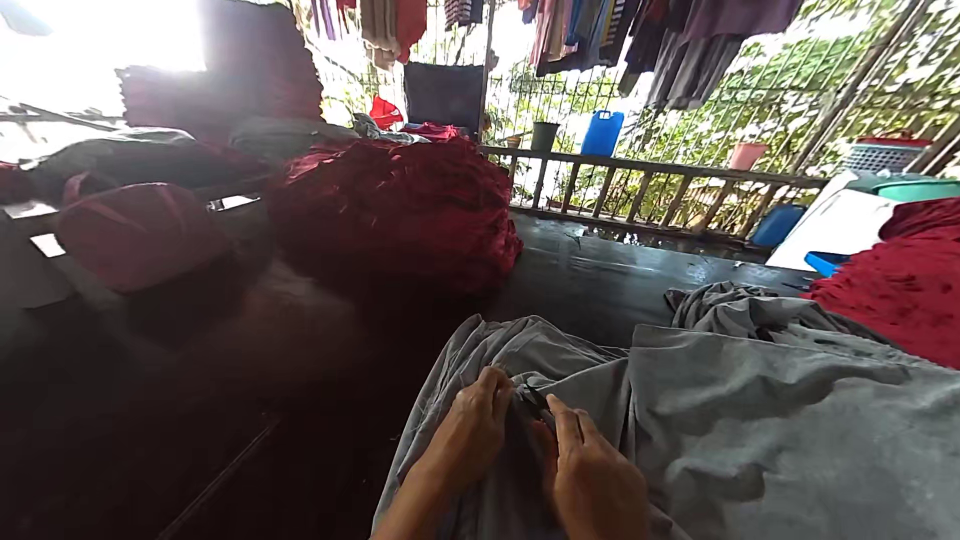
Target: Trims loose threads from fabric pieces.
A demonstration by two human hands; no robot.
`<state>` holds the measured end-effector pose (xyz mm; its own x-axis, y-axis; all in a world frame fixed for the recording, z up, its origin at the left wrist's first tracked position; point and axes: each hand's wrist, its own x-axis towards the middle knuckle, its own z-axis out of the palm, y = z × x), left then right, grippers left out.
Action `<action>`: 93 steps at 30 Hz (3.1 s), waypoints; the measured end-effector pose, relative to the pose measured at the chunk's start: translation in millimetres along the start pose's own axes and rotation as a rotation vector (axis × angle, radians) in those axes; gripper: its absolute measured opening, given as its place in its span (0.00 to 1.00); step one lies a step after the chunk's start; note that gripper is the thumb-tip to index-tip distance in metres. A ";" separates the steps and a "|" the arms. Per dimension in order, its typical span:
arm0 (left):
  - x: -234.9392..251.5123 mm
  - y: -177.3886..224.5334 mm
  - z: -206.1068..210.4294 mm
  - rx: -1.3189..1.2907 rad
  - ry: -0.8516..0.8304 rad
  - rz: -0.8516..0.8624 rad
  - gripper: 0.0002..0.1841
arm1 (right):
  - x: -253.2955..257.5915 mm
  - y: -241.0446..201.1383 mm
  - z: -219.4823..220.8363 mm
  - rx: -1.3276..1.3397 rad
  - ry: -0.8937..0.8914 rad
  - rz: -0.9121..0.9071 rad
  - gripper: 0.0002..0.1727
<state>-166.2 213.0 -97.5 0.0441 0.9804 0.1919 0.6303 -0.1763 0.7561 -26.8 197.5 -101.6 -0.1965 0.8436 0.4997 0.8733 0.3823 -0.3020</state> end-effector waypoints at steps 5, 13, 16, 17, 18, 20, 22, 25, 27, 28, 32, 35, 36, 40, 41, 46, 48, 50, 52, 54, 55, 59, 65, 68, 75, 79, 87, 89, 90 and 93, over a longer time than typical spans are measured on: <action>-0.6 -3.3 1.1 0.017 0.012 0.017 0.13 | 1.4 1.2 10.3 -0.030 0.053 -0.050 0.17; -1.2 -6.4 1.7 -0.002 0.043 0.028 0.13 | -0.2 -11.8 -4.6 0.045 -0.060 0.063 0.18; -2.3 -7.3 2.9 -0.001 0.062 0.036 0.13 | -4.1 -18.2 -11.5 0.065 -0.116 0.129 0.19; -3.1 -7.9 4.0 0.003 0.077 0.050 0.13 | -4.3 -18.8 -11.0 0.064 -0.120 0.139 0.19; -4.2 -8.1 4.6 0.004 0.084 0.063 0.12 | -3.8 -19.0 -10.7 0.071 -0.130 0.150 0.19; -6.0 -9.2 6.5 0.015 0.097 0.095 0.12 | -2.5 -18.6 -10.3 0.088 -0.146 0.166 0.19; -7.5 -9.6 7.9 0.027 0.084 0.109 0.11 | -1.7 -17.8 -9.1 0.094 -0.143 0.171 0.19; -9.3 -10.1 9.3 0.051 0.063 0.125 0.12 | -1.6 -16.9 -8.1 0.126 -0.153 0.193 0.19; -9.7 -11.7 11.5 0.070 0.074 0.155 0.12 | -1.6 -16.0 -7.4 0.156 -0.156 0.208 0.19; -9.8 -12.7 12.6 0.073 0.079 0.169 0.12 | -1.3 -15.5 -6.9 0.168 -0.156 0.215 0.19; -9.0 -15.5 16.2 0.069 0.123 0.203 0.11 | 0.5 -14.2 -4.8 0.225 -0.155 0.249 0.19; -7.4 -18.8 18.5 0.038 0.180 0.236 0.10 | 2.1 -14.5 -5.0 0.278 -0.168 0.295 0.19; -7.0 -19.4 18.5 0.031 0.190 0.243 0.10 | 2.3 -14.3 -4.8 0.283 -0.175 0.301 0.19; -6.3 -21.3 20.5 0.038 0.213 0.278 0.09 | 1.2 -12.3 0.8 0.250 -0.114 0.276 0.17; -6.2 -21.7 20.9 0.042 0.219 0.285 0.09 | 0.8 -11.8 2.4 0.240 -0.095 0.265 0.17; -7.3 -23.2 22.0 0.045 0.208 0.267 0.09 | -2.5 -8.7 9.2 0.233 -0.017 0.232 0.15; -7.8 -23.1 22.5 0.044 0.201 0.258 0.08 | -4.1 -6.8 10.6 0.260 -0.016 0.239 0.15; -7.9 -23.4 23.1 0.050 0.203 0.264 0.08 | -4.8 -5.1 10.7 0.297 -0.027 0.251 0.15; -8.5 -24.2 23.6 0.057 0.200 0.267 0.08 | -6.2 -3.0 12.6 0.316 -0.017 0.250 0.15; -8.3 -24.9 24.2 0.059 0.198 0.272 0.08 | -6.9 -1.5 13.4 0.323 -0.028 0.249 0.15; -8.2 -25.3 24.5 0.058 0.201 0.280 0.08 | -6.8 -1.6 12.4 0.326 -0.043 0.253 0.16; -8.7 -25.4 24.6 0.052 0.217 0.313 0.07 | -5.5 -6.3 6.7 0.306 -0.096 0.280 0.19; -11.9 -24.5 26.8 0.097 0.192 0.361 0.06 | -6.0 -11.6 8.1 0.224 -0.066 0.257 0.19; -12.0 -28.0 30.6 0.106 0.242 0.394 0.06 | -6.1 -10.5 12.3 0.166 -0.025 0.222 0.19; -12.8 -30.1 31.3 0.067 0.227 0.400 0.06 | -6.9 -7.2 17.3 0.137 0.055 0.145 0.15; -12.4 -29.7 32.2 0.054 0.259 0.357 0.04 | -4.9 -3.3 7.6 0.390 -0.014 0.301 0.17; -0.4 -5.1 24.6 -0.216 0.286 -0.215 0.10 | -6.6 12.9 17.2 0.773 -0.056 0.663 0.21; 3.7 -4.0 26.3 -0.164 0.265 -0.173 0.11 | -8.7 13.0 20.0 0.759 -0.049 0.636 0.21; 4.9 -3.7 26.9 -0.124 0.238 -0.141 0.12 | -9.1 13.0 20.2 0.756 -0.053 0.628 0.21; 9.2 -2.3 27.1 -0.011 0.089 -0.134 0.12 | -8.3 12.2 19.0 0.751 -0.077 0.620 0.21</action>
<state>-146.3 224.8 -114.4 -0.1090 0.9837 0.1428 0.6172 -0.0456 0.7855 -23.0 202.4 -124.9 0.1499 0.9882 0.0317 0.3258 -0.0191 -0.9453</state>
